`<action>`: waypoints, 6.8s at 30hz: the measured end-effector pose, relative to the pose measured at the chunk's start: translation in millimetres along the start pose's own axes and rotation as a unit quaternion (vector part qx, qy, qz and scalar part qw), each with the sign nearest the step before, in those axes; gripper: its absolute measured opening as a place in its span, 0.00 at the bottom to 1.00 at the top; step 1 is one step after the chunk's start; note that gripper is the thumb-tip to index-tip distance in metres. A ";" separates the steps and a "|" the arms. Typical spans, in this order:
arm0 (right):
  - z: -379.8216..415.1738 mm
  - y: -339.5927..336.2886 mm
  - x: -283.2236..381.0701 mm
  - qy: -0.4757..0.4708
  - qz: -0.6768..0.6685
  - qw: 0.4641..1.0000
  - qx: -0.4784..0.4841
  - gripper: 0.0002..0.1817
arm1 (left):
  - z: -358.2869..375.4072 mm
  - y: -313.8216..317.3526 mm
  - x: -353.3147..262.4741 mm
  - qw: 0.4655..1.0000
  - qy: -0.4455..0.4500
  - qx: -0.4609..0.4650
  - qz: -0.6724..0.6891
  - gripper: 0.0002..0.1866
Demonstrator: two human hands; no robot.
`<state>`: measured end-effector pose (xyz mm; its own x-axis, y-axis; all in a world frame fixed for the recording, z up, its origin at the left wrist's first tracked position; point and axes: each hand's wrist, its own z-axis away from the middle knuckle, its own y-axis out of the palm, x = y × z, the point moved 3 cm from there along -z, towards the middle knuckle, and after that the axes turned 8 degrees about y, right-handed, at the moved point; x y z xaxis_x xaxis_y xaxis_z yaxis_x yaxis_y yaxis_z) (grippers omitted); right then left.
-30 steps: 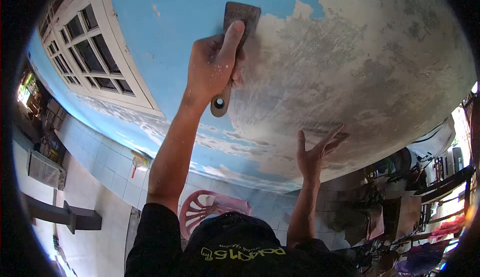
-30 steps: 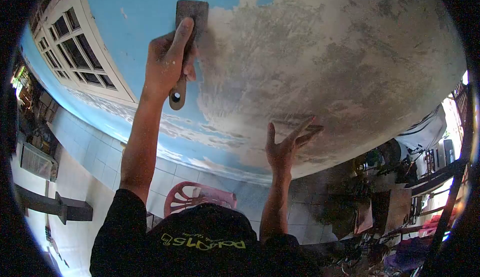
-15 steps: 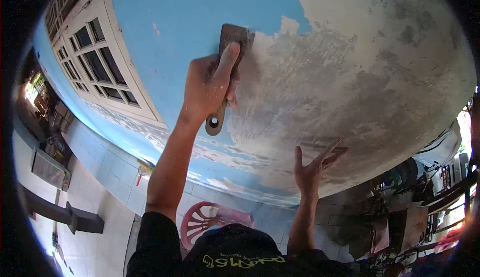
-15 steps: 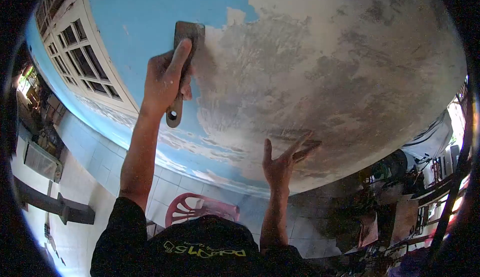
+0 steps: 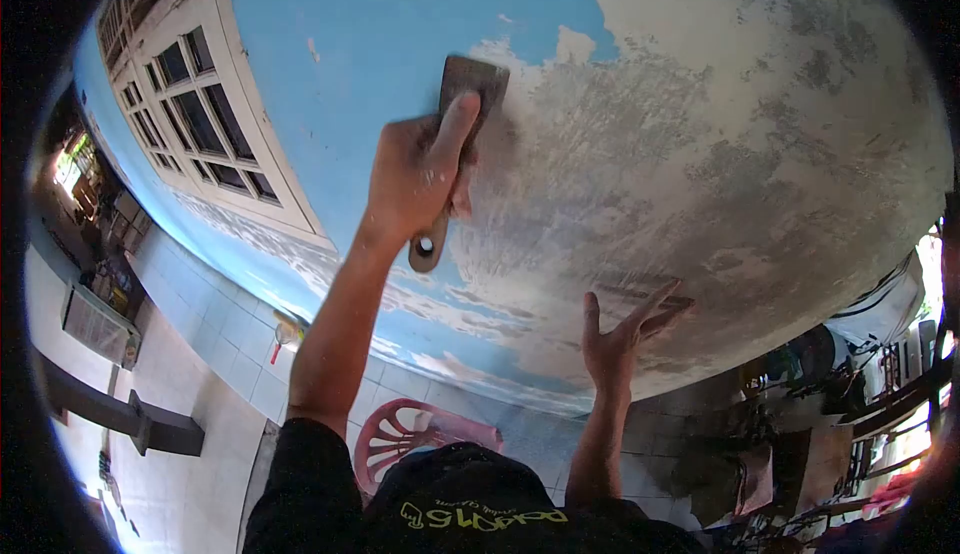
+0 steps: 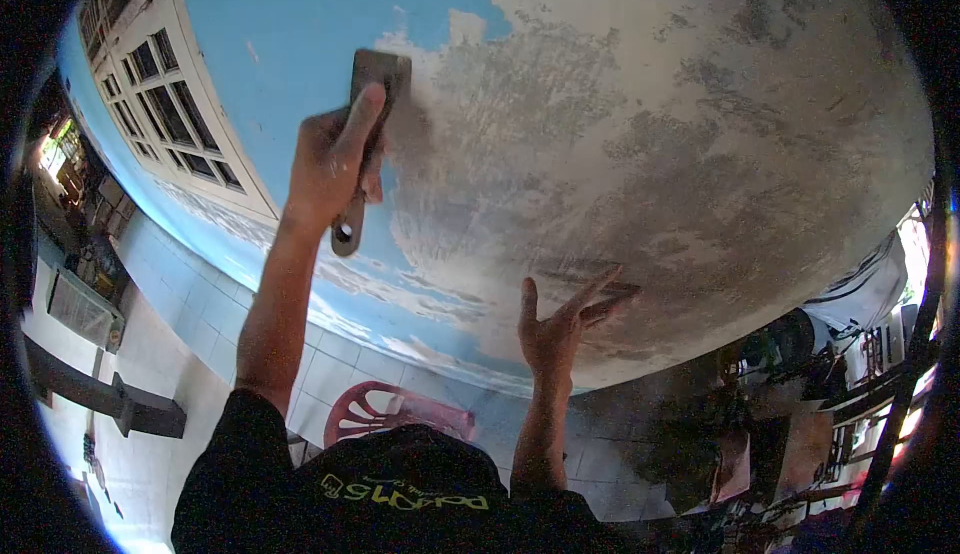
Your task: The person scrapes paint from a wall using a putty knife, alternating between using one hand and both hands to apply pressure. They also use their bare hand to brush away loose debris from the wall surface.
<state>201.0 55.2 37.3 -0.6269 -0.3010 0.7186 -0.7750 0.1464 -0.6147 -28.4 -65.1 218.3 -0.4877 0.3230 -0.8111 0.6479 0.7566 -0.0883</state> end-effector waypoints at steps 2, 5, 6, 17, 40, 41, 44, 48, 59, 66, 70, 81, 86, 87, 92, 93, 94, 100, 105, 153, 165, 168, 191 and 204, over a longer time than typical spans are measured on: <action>0.5 4.0 -4.0 0.011 0.006 1.000 0.013 0.61 | -8.3 -0.2 -12.8 1.000 0.006 0.005 0.007 0.29; 4.3 -0.7 -3.6 -0.002 0.029 0.999 -0.023 0.60 | -2.4 1.7 -9.1 0.999 0.005 0.007 0.031 0.30; 7.0 -4.9 -0.9 0.011 0.007 1.000 0.004 0.60 | 3.8 2.5 -1.0 1.000 -0.006 0.002 0.014 0.29; 2.0 -3.2 -5.8 -0.032 -0.022 0.999 0.005 0.61 | -3.6 7.0 -1.7 1.000 0.015 0.021 -0.009 0.31; 2.6 -7.4 2.1 0.009 0.004 1.000 0.016 0.60 | 6.5 24.0 2.1 0.999 0.015 0.031 0.024 0.31; 0.9 -5.5 0.0 0.007 -0.002 1.000 0.011 0.60 | 3.3 23.8 0.0 0.999 0.023 0.032 0.023 0.31; 1.2 -4.2 -7.7 -0.033 -0.006 0.999 0.013 0.60 | -9.5 24.6 -10.7 0.999 0.039 0.019 -0.022 0.31; 4.5 -9.2 0.7 -0.017 0.008 1.000 0.019 0.60 | -3.8 30.5 -13.4 0.998 0.051 0.024 0.021 0.31; 2.0 -17.8 9.3 -0.011 -0.076 0.996 0.051 0.58 | -0.6 25.8 -4.8 0.997 -0.015 0.040 0.056 0.31; 4.6 -23.0 2.9 -0.025 -0.081 0.995 0.046 0.57 | -2.2 23.1 -8.4 0.998 0.011 0.048 0.044 0.31; 4.6 -19.5 -1.3 -0.027 -0.057 0.997 0.046 0.57 | -8.5 25.3 -21.0 0.998 0.006 0.051 0.047 0.31; 13.9 -27.5 1.2 -0.017 -0.091 0.994 0.058 0.56 | -8.0 27.1 -18.7 0.994 -0.011 0.051 0.097 0.29; 13.0 -30.8 -0.5 -0.010 -0.102 0.992 0.069 0.55 | -22.6 28.8 -29.2 0.991 0.011 0.055 0.118 0.29; 14.3 -32.8 1.9 0.000 -0.098 0.992 0.074 0.55 | -16.3 29.9 -25.9 0.991 0.003 0.056 0.121 0.29; 13.6 -28.5 -6.0 -0.015 -0.132 0.989 0.069 0.54 | -7.3 26.3 -10.9 0.995 -0.004 0.059 0.080 0.29; 13.0 -24.9 -10.6 -0.006 -0.142 0.987 0.074 0.53 | -11.6 27.0 -12.1 0.995 -0.006 0.059 0.081 0.29; 18.3 -22.9 -16.2 0.009 -0.147 0.985 0.084 0.53 | -15.4 30.0 -14.4 0.991 -0.008 0.061 0.118 0.30; 28.3 -29.6 4.7 0.017 -0.191 0.977 0.089 0.52 | -11.4 30.6 -15.2 0.989 -0.012 0.085 0.123 0.31; 29.7 -28.7 13.7 0.026 -0.207 0.973 0.094 0.51 | -7.5 40.5 -5.9 0.988 0.002 0.074 0.139 0.32; -13.7 -102.8 212.0 -0.202 0.197 0.952 -0.118 0.30 | 33.4 -14.5 149.1 0.831 0.491 -0.119 -0.230 0.19; -15.0 -100.3 204.9 -0.214 0.237 0.936 -0.149 0.32 | 28.1 -11.2 148.2 0.826 0.493 -0.164 -0.220 0.16; -16.3 -105.6 210.6 -0.193 0.240 0.942 -0.134 0.33 | 30.4 -9.8 148.4 0.824 0.497 -0.170 -0.213 0.16; -17.8 -96.8 206.4 -0.205 0.221 0.944 -0.133 0.34 | 31.5 -13.2 145.8 0.838 0.487 -0.148 -0.197 0.16; -10.6 -99.1 218.6 -0.203 0.226 0.944 -0.129 0.30 | 33.0 -17.8 147.6 0.832 0.491 -0.146 -0.214 0.17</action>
<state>139.9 -15.1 258.8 -0.8566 -0.4813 0.1861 -0.4622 0.5553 -0.6914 -92.6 -49.6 81.1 -0.9727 0.1891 0.1345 0.1926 0.9812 0.0134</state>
